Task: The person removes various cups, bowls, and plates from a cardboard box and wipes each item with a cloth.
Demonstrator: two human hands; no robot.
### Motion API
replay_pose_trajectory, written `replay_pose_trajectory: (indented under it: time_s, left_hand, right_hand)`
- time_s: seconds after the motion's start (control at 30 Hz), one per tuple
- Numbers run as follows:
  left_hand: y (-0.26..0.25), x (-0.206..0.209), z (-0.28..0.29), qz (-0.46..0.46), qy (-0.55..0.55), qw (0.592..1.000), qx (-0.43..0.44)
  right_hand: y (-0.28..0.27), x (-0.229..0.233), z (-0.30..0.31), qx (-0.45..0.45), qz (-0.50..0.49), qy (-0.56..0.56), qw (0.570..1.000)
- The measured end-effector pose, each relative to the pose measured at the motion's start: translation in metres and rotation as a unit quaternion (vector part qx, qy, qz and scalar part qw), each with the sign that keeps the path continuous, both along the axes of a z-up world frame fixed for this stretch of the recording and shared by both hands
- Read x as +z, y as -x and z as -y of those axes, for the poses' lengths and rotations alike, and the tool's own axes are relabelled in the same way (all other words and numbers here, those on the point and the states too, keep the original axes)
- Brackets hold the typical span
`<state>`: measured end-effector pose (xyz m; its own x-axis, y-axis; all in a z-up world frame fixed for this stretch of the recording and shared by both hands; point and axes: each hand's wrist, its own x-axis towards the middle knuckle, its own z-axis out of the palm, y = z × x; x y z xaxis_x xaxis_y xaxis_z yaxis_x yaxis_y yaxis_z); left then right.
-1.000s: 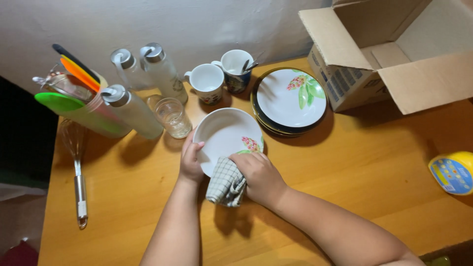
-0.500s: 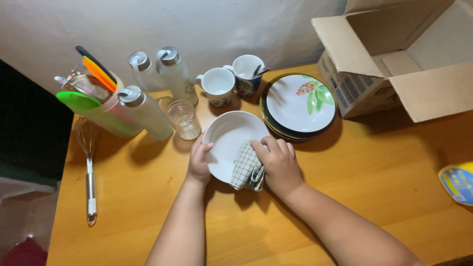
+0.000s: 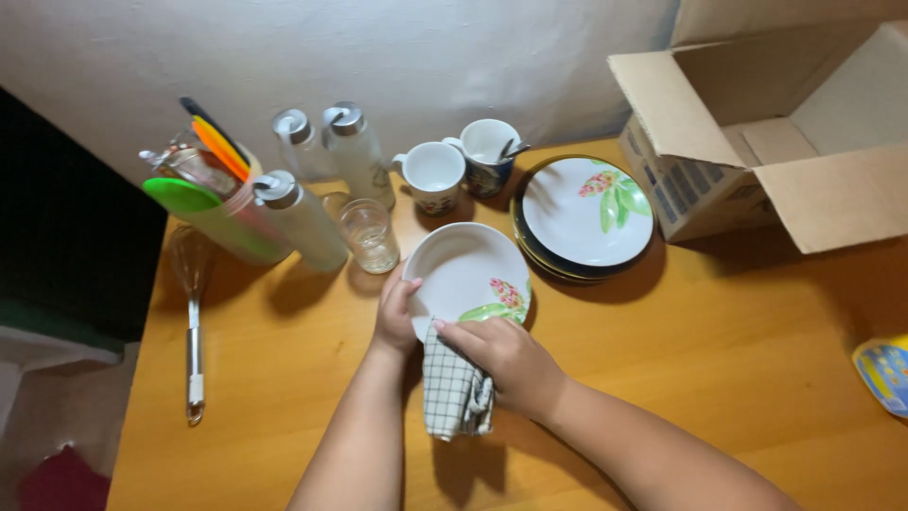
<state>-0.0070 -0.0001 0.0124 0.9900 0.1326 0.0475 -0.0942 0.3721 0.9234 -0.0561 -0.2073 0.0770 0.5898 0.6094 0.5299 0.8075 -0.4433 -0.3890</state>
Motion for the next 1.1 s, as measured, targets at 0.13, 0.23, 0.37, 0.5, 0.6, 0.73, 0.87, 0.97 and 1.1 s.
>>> replay_pose_trajectory:
  time_s: [0.13,0.23,0.37,0.5,0.6,0.73,0.87,0.97,1.1]
  left_hand:
    - [0.0,-0.003,-0.003,0.061,0.014,0.998,-0.023]
    - [0.004,0.008,-0.001,0.049,0.001,0.998,-0.026]
    - [0.003,0.006,0.004,-0.003,0.036,0.999,-0.032]
    - [0.002,0.008,0.006,-0.007,0.028,0.999,-0.041]
    - [0.003,0.014,0.01,-0.023,0.027,0.999,-0.025]
    - [0.005,0.014,0.011,-0.011,-0.008,1.0,-0.004]
    - [0.001,-0.002,0.003,0.014,-0.013,1.0,0.006]
    - [0.001,0.004,0.002,0.044,-0.025,0.999,-0.018]
    - [0.003,0.006,0.001,0.017,-0.017,1.0,-0.005]
  right_hand:
    - [0.008,0.02,-0.008,0.06,-0.004,0.019,0.998]
    - [0.003,0.018,-0.006,-0.016,-0.02,0.042,0.999]
    - [-0.013,0.005,0.011,-0.145,0.033,0.087,0.985]
    - [-0.032,0.003,0.028,-0.229,0.087,0.075,0.967]
    - [-0.031,0.008,0.028,-0.252,0.095,0.074,0.96]
    - [-0.013,0.016,0.014,-0.14,0.017,0.053,0.989]
    - [0.002,0.026,0.002,0.035,-0.073,-0.007,0.997]
    - [0.004,0.025,-0.002,0.068,-0.066,-0.021,0.995]
    - [-0.004,0.017,-0.002,-0.025,-0.072,0.014,0.997]
